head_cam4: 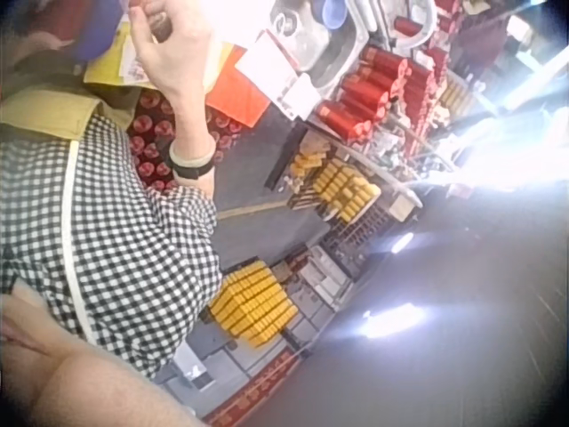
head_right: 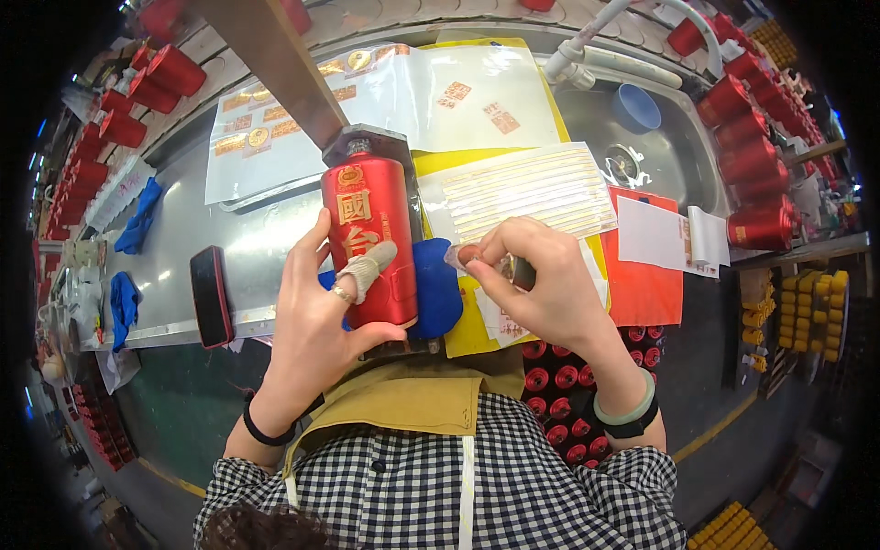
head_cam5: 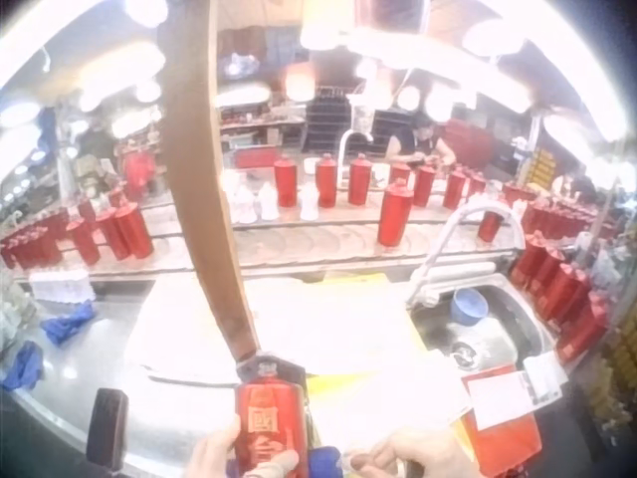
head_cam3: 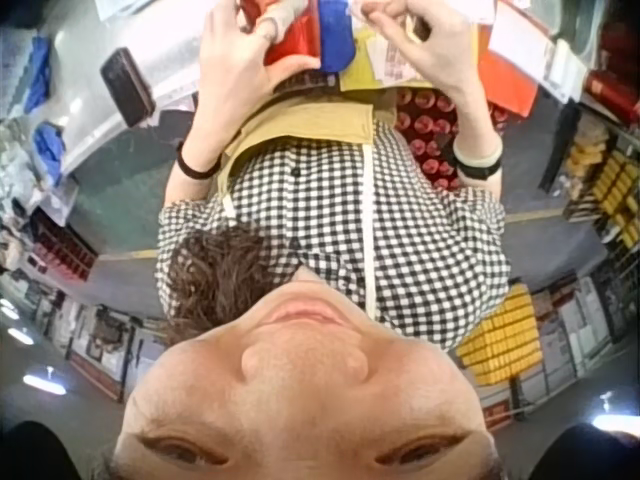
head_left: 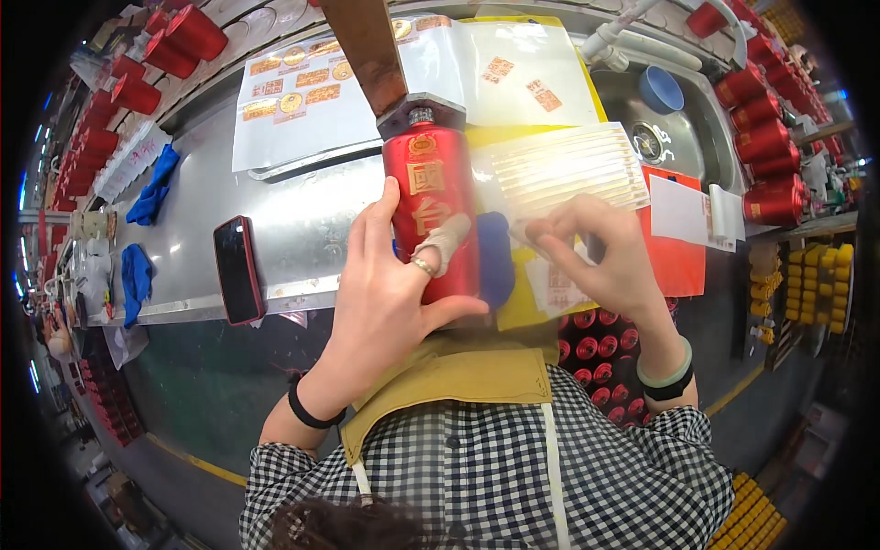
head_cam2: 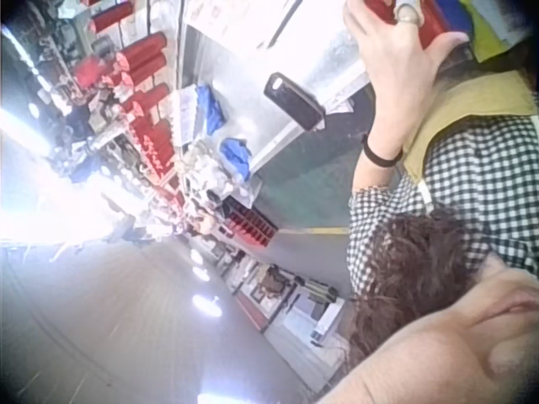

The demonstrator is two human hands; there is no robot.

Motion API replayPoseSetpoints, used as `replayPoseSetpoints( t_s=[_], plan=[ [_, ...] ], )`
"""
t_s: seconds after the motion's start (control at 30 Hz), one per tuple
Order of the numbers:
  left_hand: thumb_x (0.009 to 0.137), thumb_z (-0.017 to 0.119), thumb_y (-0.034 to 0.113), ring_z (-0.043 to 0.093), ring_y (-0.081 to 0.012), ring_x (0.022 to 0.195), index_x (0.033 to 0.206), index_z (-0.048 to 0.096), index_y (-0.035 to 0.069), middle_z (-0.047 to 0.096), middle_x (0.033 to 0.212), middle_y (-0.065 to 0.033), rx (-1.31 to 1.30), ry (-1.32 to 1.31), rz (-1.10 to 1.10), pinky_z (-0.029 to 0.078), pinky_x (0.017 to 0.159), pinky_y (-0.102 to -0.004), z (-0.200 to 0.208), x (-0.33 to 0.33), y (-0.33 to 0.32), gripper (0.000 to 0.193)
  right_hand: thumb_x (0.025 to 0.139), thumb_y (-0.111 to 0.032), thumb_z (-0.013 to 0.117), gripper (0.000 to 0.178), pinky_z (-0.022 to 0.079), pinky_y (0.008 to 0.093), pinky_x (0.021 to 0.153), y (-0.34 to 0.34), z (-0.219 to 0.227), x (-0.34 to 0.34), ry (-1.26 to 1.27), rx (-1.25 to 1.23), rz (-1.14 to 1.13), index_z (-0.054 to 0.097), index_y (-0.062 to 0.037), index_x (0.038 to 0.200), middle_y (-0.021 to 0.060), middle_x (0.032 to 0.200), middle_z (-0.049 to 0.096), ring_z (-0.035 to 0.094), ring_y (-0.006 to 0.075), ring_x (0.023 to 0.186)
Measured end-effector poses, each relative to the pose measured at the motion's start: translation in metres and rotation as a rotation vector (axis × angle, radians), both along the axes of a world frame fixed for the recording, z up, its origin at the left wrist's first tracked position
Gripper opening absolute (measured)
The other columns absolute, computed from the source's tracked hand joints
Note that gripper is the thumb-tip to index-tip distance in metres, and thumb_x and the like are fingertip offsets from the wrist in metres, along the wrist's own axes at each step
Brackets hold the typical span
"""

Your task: Applying decorative labels and seals to red liquor bottles on a production line.

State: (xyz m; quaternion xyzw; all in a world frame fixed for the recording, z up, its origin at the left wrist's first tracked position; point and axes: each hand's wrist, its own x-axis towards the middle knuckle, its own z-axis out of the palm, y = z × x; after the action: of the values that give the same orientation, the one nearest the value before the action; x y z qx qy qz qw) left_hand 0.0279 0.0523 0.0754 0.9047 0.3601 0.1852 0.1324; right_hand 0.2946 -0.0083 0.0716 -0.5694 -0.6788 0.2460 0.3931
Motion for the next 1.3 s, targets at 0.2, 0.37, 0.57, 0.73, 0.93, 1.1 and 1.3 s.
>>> replayPoseSetpoints(
  t_s=[0.2,0.37,0.57,0.73,0.93,1.1,1.3],
  plan=[
    [0.092,0.074,0.034,0.049,-0.0418,0.134,0.139,0.062,0.002,0.049,0.149,-0.0243,-0.188,-0.506,-0.184,0.041,0.112,-0.0498,0.010,-0.008,0.012,0.058,0.088,-0.003,0.075,0.011,0.053,0.0363,0.068,0.006,0.043,-0.029,0.056,-0.104,0.176,0.068,-0.0017,0.097,0.0120,0.089,0.072,0.068,0.0262,0.077],
    [0.110,0.043,0.037,0.060,-0.0270,0.124,0.139,0.053,-0.007,0.062,0.134,-0.0167,-0.803,-0.767,-0.296,0.044,0.108,-0.0407,0.015,-0.007,0.001,0.054,0.087,-0.005,0.076,0.013,0.052,0.0386,0.070,0.015,0.065,-0.049,0.042,-0.022,0.287,0.070,-0.0033,0.098,0.0104,0.083,0.070,0.067,0.0275,0.077],
    [0.098,0.064,0.004,0.064,-0.0099,0.080,0.119,0.067,-0.003,0.070,0.093,-0.0054,-0.827,-0.792,-0.114,0.052,0.074,-0.0263,0.008,-0.027,-0.001,0.023,0.090,-0.009,0.074,0.009,0.051,0.0345,0.067,0.010,0.058,-0.054,0.047,-0.112,0.237,0.070,-0.0013,0.094,0.0099,0.080,0.069,0.066,0.0233,0.073],
    [0.092,0.073,0.004,0.056,-0.0056,0.072,0.115,0.072,0.002,0.067,0.083,0.0010,-0.745,-0.650,-0.021,0.046,0.065,-0.0238,0.013,-0.044,-0.005,0.024,0.091,-0.011,0.075,0.011,0.050,0.0341,0.064,-0.001,0.043,-0.056,0.017,-0.222,0.183,0.070,-0.0011,0.092,0.0080,0.079,0.069,0.064,0.0207,0.070],
    [0.091,0.076,0.006,0.054,-0.0050,0.069,0.109,0.072,0.000,0.067,0.082,0.0010,-0.782,-0.606,0.143,0.044,0.064,-0.0237,-0.013,-0.054,0.002,0.020,0.089,-0.014,0.078,0.017,0.049,0.0329,0.063,-0.002,0.026,-0.058,0.009,-0.353,0.029,0.071,0.0010,0.090,0.0088,0.079,0.067,0.061,0.0180,0.067],
    [0.091,0.076,0.003,0.061,-0.0056,0.078,0.120,0.065,0.000,0.065,0.089,0.0005,-0.843,-0.735,0.177,0.052,0.071,-0.0236,-0.029,-0.041,0.007,0.031,0.089,-0.017,0.079,0.021,0.049,0.0331,0.064,0.005,0.009,-0.058,-0.016,-0.323,-0.061,0.072,0.0020,0.091,0.0101,0.081,0.066,0.061,0.0180,0.068],
    [0.097,0.070,0.005,0.059,-0.0076,0.088,0.130,0.052,0.001,0.053,0.096,0.0010,-1.051,-0.840,0.156,0.052,0.081,-0.0254,-0.047,-0.042,0.008,0.038,0.090,-0.018,0.078,0.020,0.048,0.0320,0.065,0.007,-0.002,-0.059,0.029,-0.336,-0.057,0.072,0.0018,0.092,0.0084,0.082,0.065,0.059,0.0154,0.069]
  ],
)
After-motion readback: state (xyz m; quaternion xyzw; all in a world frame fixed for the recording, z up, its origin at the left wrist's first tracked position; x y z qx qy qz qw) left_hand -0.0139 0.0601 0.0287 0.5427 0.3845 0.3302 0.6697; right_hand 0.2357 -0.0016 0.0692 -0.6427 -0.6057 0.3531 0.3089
